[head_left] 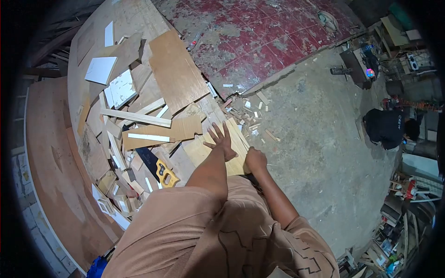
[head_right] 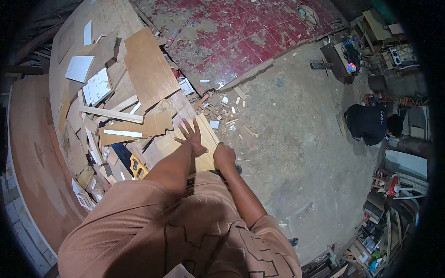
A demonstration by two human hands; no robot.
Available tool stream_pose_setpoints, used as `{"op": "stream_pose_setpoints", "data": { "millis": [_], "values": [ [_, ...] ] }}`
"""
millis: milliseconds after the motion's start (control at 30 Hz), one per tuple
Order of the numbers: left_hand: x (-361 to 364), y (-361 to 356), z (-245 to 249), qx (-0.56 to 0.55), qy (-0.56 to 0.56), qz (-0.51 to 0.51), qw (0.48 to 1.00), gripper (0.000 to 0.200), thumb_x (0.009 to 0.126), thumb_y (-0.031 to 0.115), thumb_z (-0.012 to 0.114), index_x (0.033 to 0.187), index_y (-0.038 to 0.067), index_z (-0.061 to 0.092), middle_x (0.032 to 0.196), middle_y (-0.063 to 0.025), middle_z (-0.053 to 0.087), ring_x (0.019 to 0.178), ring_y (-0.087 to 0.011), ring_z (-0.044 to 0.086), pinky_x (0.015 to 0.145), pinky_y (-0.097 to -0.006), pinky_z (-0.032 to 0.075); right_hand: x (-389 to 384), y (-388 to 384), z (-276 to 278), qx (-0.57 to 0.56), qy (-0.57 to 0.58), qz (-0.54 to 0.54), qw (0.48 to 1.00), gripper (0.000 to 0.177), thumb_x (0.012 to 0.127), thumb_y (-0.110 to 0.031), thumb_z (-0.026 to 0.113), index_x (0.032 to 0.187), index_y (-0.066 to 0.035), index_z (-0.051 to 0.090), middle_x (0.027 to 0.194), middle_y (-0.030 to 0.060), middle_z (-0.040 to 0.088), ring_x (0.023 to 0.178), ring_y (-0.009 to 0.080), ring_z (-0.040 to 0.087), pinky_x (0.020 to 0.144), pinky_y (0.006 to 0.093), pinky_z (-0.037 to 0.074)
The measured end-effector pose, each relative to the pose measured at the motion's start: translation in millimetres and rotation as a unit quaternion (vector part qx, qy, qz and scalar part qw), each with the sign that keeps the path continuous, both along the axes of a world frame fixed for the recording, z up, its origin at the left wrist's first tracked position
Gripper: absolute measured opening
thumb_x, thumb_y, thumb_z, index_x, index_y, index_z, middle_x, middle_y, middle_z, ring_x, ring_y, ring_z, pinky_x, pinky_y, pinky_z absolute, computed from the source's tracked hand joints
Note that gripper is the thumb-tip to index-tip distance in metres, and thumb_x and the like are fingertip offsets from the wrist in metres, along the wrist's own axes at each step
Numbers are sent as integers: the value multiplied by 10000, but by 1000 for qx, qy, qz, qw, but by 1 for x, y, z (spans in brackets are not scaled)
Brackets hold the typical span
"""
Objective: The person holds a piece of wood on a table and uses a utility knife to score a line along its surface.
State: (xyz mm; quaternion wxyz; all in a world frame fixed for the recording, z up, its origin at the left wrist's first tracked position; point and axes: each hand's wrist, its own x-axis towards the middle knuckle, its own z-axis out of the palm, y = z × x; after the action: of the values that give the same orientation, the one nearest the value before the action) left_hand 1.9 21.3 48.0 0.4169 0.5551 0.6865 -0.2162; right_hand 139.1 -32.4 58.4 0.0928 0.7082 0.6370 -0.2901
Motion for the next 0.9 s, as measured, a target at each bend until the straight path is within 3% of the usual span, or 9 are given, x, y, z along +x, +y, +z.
{"op": "stream_pose_setpoints", "data": {
  "millis": [67,167,367,533,600,800,900],
  "values": [
    [0,2,-1,-2,-1,-4,1000,1478,615,326,870,1394,171,-377,1451,-255,-381,1346,-482,-311,965,-806,22,2,4,3,-86,54,-36,994,245,859,-99,481,1012,54,596,958,270,669,928,404,664,785,508,520],
    [1,1,1,2,-4,12,1000,1488,598,302,884,1406,185,-360,1449,-251,-387,1337,-476,-328,968,-801,0,-9,0,-1,-40,51,-40,997,232,865,-118,471,921,32,638,905,257,677,857,394,680,747,487,540],
    [1,2,0,-2,3,-6,1000,1470,630,336,864,1389,168,-384,1452,-264,-373,1349,-493,-294,963,-808,25,-11,0,-6,-41,53,-52,996,253,870,-105,448,964,40,632,929,274,671,872,398,677,758,482,538],
    [0,1,-5,2,5,-8,1000,1469,624,354,866,1397,170,-370,1442,-260,-391,1336,-507,-305,961,-810,31,22,-35,59,-109,32,-33,993,232,854,-88,468,946,37,640,931,271,673,882,392,679,759,470,538],
    [0,5,1,1,4,-5,1000,1462,628,345,863,1400,171,-367,1446,-261,-384,1339,-499,-307,963,-808,21,24,-29,88,-189,20,-31,981,260,817,-114,509,991,39,627,975,262,669,898,397,673,778,479,535],
    [1,3,-1,-9,2,0,1000,1453,635,334,858,1402,165,-364,1447,-261,-383,1342,-489,-312,969,-801,5,-6,1,-18,-100,48,-23,994,258,839,-126,488,989,31,627,962,257,672,904,393,673,771,470,541],
    [2,7,2,-13,6,0,1000,1449,643,334,854,1396,160,-371,1444,-263,-387,1343,-488,-311,971,-799,6,-12,8,-33,-43,64,-48,996,252,878,-131,441,963,17,626,922,239,679,861,394,678,744,488,539]
  ]
}}
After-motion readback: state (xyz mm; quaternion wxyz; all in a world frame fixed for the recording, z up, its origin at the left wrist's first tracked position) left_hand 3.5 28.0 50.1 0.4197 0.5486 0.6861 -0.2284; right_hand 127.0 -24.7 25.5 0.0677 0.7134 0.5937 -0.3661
